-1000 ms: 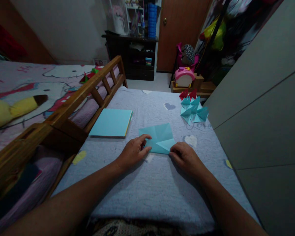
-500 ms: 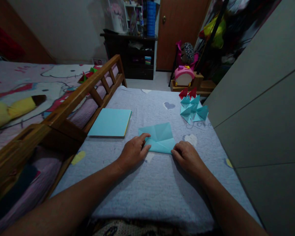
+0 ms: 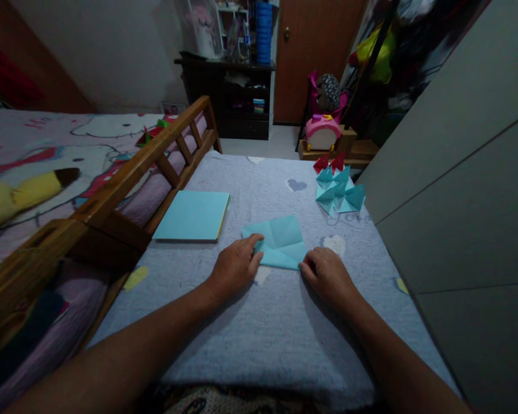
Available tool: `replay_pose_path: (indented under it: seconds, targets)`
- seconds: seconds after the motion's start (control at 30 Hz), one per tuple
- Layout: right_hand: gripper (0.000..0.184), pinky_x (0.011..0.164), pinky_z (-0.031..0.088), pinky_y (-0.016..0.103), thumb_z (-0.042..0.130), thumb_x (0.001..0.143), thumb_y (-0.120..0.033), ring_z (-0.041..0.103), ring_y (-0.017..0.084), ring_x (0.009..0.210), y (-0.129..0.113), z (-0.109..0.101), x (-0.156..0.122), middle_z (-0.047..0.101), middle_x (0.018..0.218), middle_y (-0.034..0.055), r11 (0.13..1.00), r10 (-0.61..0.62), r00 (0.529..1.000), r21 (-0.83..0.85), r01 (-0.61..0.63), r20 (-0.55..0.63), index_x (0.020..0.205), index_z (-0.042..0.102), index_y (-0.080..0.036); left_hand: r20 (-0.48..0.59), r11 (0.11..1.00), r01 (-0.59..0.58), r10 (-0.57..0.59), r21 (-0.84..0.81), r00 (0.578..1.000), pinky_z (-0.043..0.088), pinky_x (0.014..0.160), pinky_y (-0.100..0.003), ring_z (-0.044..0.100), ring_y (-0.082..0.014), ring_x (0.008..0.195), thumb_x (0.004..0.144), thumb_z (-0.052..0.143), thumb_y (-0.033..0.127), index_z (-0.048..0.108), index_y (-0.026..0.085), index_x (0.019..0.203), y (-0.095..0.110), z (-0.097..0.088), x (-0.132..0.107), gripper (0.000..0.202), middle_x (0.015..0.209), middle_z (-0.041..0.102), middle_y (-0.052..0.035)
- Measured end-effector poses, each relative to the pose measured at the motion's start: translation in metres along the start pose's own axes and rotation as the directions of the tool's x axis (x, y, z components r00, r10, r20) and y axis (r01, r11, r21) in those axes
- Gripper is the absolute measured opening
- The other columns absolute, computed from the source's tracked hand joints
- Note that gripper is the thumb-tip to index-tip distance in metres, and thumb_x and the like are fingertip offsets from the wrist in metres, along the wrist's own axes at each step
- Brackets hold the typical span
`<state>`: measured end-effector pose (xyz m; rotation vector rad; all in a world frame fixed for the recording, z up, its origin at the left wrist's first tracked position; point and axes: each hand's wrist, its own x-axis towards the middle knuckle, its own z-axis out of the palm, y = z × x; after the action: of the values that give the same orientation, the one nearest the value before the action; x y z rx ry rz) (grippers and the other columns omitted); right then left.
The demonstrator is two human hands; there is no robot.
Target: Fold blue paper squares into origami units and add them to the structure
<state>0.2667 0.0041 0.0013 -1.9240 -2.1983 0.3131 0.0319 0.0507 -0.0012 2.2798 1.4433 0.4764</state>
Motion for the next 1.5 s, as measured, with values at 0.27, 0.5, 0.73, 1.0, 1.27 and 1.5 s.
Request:
replay_pose_path:
  seconds: [0.27,0.5,0.73,1.0,1.27,1.5]
  targets:
    - [0.018,0.073,0.034,0.032,0.058,0.092,-0.024,0.058,0.021,0.079,-0.0021,-0.0015,0.0,0.067,0.081,0.0073,1.0,0.014,1.0,-0.02,-0.014,0.016,0.077,0.066,-0.018,0.008,0.998,0.004,-0.004,0.057,1.0,0.051,0.085,-0.034,0.067,-0.0232,0.092,0.095,0.055,0.021,0.056,0.018,0.125,0.0021,0.0006,0.0019,0.03,0.096,0.071,-0.0071]
    - [0.018,0.073,0.034,0.033,0.058,0.093,-0.025,0.058,0.022,0.079,-0.0018,-0.0017,0.0011,0.067,0.081,0.008,0.999,0.016,0.999,-0.046,-0.015,0.035,0.079,0.065,-0.017,0.011,0.998,0.01,-0.011,0.07,1.0,0.051,0.085,-0.033,0.068,-0.0225,0.091,0.096,0.055,0.022,0.057,0.02,0.122,0.0011,0.0007,0.0033,0.027,0.094,0.071,-0.0058]
    - [0.017,0.071,0.034,0.033,0.057,0.091,-0.023,0.056,0.022,0.077,0.0014,-0.0029,-0.0004,0.065,0.08,0.0077,1.0,-0.013,1.0,0.012,0.012,0.023,0.076,0.064,-0.019,0.017,0.997,0.011,-0.012,0.075,1.0,0.05,0.081,-0.033,0.067,-0.0227,0.089,0.095,0.056,0.022,0.056,0.018,0.12,0.0018,-0.0011,0.0025,0.026,0.093,0.07,-0.006]
    - [0.014,0.071,0.036,0.033,0.056,0.088,-0.021,0.055,0.021,0.077,0.0075,-0.0043,-0.0003,0.063,0.078,0.0068,0.99,-0.06,0.998,0.129,0.056,0.032,0.075,0.061,-0.019,0.038,0.995,0.078,-0.08,0.061,0.996,0.045,0.07,-0.03,0.065,-0.0212,0.078,0.094,0.058,0.022,0.052,0.018,0.121,0.0051,-0.0042,0.0035,0.028,0.085,0.068,-0.0023]
    - [0.016,0.07,0.035,0.033,0.056,0.089,-0.021,0.055,0.021,0.075,0.0068,-0.0033,-0.0003,0.062,0.076,0.0067,0.992,-0.043,0.999,0.12,0.039,0.032,0.074,0.061,-0.019,0.021,0.992,0.085,-0.088,0.094,0.996,0.044,0.07,-0.03,0.067,-0.0212,0.081,0.095,0.058,0.023,0.05,0.019,0.12,0.0042,-0.0031,0.0035,0.026,0.088,0.07,-0.003]
    - [0.015,0.07,0.036,0.033,0.056,0.088,-0.021,0.056,0.021,0.074,0.0062,-0.0029,0.0001,0.062,0.075,0.0066,0.992,-0.037,0.999,0.12,0.034,0.023,0.073,0.06,-0.02,0.022,0.99,0.096,-0.099,0.104,0.995,0.043,0.069,-0.029,0.068,-0.0211,0.082,0.095,0.058,0.023,0.05,0.02,0.116,0.0051,-0.0035,0.0047,0.023,0.089,0.07,-0.0026]
